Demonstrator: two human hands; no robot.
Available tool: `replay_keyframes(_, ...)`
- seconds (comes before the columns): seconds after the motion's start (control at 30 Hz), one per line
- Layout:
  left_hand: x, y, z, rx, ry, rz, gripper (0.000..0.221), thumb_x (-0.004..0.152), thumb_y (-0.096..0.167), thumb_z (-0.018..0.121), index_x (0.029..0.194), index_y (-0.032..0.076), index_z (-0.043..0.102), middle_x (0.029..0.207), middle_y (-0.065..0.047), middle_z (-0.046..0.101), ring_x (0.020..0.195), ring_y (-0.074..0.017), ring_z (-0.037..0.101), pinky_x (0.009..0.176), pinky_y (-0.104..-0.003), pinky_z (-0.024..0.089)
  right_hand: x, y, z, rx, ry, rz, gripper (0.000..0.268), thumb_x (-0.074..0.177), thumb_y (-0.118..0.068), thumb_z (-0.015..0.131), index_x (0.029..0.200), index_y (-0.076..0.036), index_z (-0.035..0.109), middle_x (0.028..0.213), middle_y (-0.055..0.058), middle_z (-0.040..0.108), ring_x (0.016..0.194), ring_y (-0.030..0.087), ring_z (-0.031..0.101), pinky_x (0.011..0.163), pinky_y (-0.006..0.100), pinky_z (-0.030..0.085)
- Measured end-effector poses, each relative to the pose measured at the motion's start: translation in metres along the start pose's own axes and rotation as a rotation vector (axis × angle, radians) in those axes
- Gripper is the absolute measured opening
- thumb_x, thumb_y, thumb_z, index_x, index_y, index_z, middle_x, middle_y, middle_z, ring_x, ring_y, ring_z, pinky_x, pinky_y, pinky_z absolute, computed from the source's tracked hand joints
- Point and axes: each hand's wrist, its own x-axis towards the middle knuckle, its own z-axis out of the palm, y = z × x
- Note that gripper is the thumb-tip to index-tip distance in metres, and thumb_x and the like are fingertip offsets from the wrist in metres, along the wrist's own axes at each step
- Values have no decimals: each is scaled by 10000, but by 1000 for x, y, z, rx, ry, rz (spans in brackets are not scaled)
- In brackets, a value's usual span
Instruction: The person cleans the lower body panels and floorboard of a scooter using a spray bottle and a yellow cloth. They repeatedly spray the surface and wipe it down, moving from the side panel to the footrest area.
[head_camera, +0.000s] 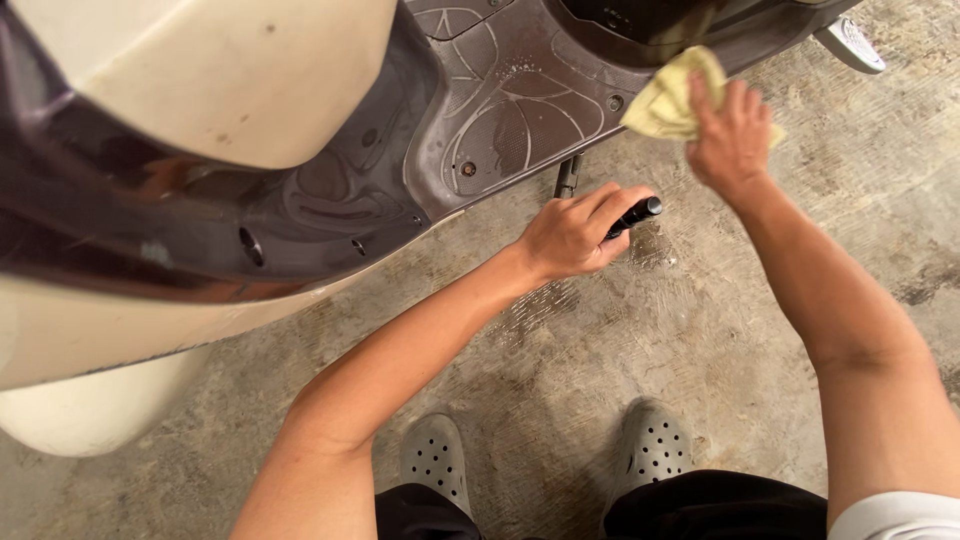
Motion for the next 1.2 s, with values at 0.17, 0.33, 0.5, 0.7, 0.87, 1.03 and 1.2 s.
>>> replay_keyframes(0.17,-1,-3,0,-27,-33,-33,516,913,45,698,1388,74,498,1029,-66,658,692,-135,691,556,-215,612,18,50,32,444,303,651,886,828,102,553,1638,-11,211,1315,285,443,1091,311,582,887,394,605)
replay_keyframes(0.33,1,-10,4,-11,-17,-20,518,907,65,700,1384,68,498,1035,-79,650,694,-142,696,547,-205,605,35,-28,24,525,148,505,753,975,-25,622,1604,44,213,1315,328,426,1052,367,608,873,399,568)
replay_keyframes(0.5,6,-12,5,10,34,2,484,938,37,678,1383,51,489,1075,-99,684,703,-132,700,551,-204,606,32,-116,-59,442,-188,211,798,935,-150,660,1570,36,216,1316,311,427,1060,399,589,807,448,576)
replay_keyframes(0.7,12,-14,16,62,145,74,505,955,77,662,1418,76,463,1059,-54,666,800,-161,707,735,-287,657,-4,-162,-87,486,426,-612,806,927,-196,559,1626,-154,160,1433,192,492,1247,305,558,1012,393,513)
replay_keyframes(0.87,12,-3,4,-13,78,30,531,918,55,686,1405,47,474,1084,-99,683,786,-187,724,675,-262,650,31,-172,-71,534,18,-633,751,1019,-263,572,1652,-176,178,1142,153,529,1015,283,549,917,425,530)
replay_keyframes(1.03,16,7,-13,-32,99,42,541,911,48,681,1403,64,457,1138,-96,671,866,-208,747,718,-258,661,67,-149,-83,483,-51,-23,816,933,-172,631,1598,55,216,1165,271,488,919,386,591,672,428,565)
replay_keyframes(1.2,17,1,6,-26,120,20,522,941,27,682,1412,94,468,1073,-47,671,830,-180,744,688,-227,652,48,-200,-83,323,-129,-59,710,942,-178,620,1521,50,278,1220,268,472,873,385,623,461,386,547)
